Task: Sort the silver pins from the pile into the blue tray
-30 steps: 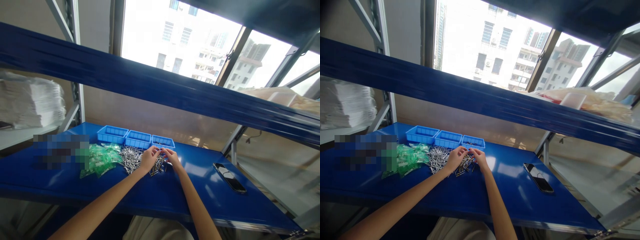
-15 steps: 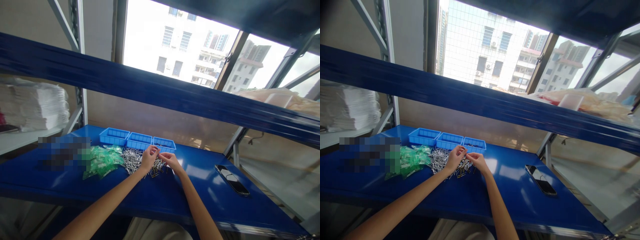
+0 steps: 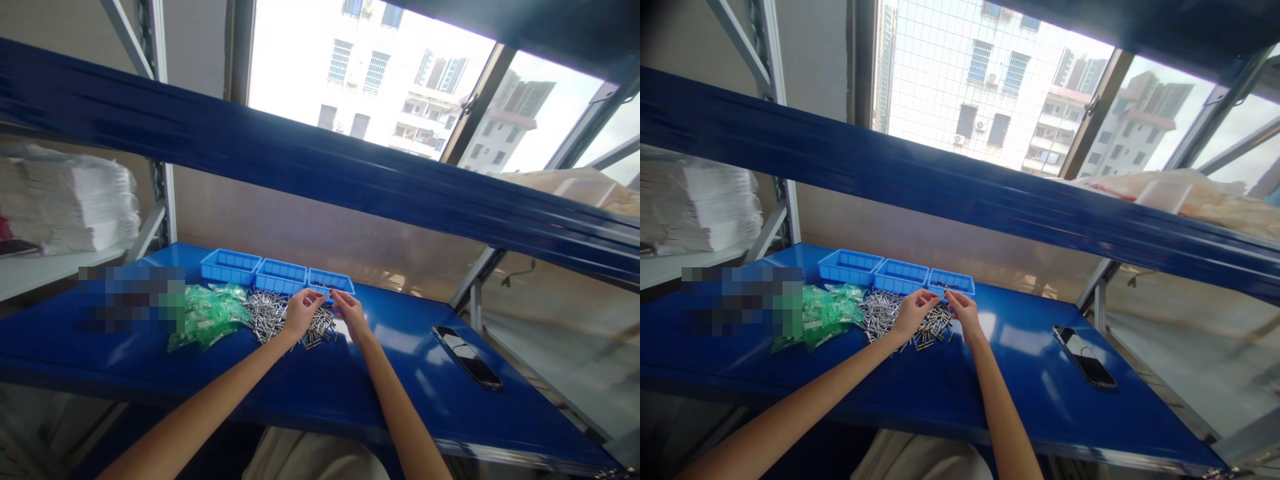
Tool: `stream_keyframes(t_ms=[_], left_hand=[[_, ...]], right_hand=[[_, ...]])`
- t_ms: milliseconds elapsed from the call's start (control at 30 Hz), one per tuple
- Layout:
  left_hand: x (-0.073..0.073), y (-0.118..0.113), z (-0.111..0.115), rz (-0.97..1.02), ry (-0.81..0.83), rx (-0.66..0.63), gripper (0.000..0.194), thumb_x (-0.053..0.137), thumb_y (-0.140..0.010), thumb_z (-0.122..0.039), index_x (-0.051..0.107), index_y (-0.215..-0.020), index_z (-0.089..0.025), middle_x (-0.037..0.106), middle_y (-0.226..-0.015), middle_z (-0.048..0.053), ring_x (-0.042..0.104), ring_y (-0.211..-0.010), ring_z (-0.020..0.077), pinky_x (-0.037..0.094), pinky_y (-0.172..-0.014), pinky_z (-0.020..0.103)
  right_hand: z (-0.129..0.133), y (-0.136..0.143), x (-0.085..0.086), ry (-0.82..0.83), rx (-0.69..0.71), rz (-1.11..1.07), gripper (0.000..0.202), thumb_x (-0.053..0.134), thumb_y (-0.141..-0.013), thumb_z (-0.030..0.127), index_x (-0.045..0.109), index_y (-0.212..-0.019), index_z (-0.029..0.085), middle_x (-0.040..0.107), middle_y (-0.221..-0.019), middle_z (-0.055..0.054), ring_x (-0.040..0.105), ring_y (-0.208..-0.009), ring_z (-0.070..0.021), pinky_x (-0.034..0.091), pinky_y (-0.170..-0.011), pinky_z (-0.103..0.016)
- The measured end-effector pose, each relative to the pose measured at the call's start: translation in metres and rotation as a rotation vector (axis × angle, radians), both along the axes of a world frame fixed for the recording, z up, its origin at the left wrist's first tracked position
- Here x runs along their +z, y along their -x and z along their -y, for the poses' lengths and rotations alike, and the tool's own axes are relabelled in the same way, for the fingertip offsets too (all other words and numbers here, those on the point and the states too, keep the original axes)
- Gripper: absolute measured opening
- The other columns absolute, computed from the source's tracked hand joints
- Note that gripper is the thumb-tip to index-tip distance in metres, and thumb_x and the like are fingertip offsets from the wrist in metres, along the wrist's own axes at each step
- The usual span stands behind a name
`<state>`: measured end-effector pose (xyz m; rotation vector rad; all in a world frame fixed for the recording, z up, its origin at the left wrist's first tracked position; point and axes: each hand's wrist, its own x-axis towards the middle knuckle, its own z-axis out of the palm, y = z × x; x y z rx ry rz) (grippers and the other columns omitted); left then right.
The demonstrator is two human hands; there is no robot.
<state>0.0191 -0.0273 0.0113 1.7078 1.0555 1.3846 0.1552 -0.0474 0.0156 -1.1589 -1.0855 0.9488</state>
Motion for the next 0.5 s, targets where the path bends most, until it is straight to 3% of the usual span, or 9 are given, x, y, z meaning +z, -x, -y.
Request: stream_keyframes(t_ms=[200,500], left_hand=[[-0.0008,-0.0012,0.001,-0.085,0.042,-0.068,0.028,0.058,-0.068,-0.043,0.066,-0.076,-0.016,0.065,-0.075,0.004,0.053,-0.061,0.0139,0.042,-0.058,0.026],[0.0005,-0.0003,0.0005,0.042,0.03,0.011,0.031,0.051,-0.074,-0.045,0.058,-0.082,-0.016,0.061,-0.074,0.003,0.052,-0.057,0.012,0.042,-0.056,0.025]], right_hand=[[-0.0014,-0.0018,-0.0037,-0.002,0.055,-0.021,0.037,0.067,-0.061,0.046,0.068,-0.087,0.019,0.058,-0.073,-0.002,0.045,-0.058,-0.0089,0.032,-0.046,-0.019],[-0.0007,-0.0012,-0.0033,0.029,-0.003,0.016,0.038,0.067,-0.06,0.048,0.068,-0.087,0.021,0.059,-0.077,-0.001,0.046,-0.058,-0.0083,0.034,-0.048,-0.019]])
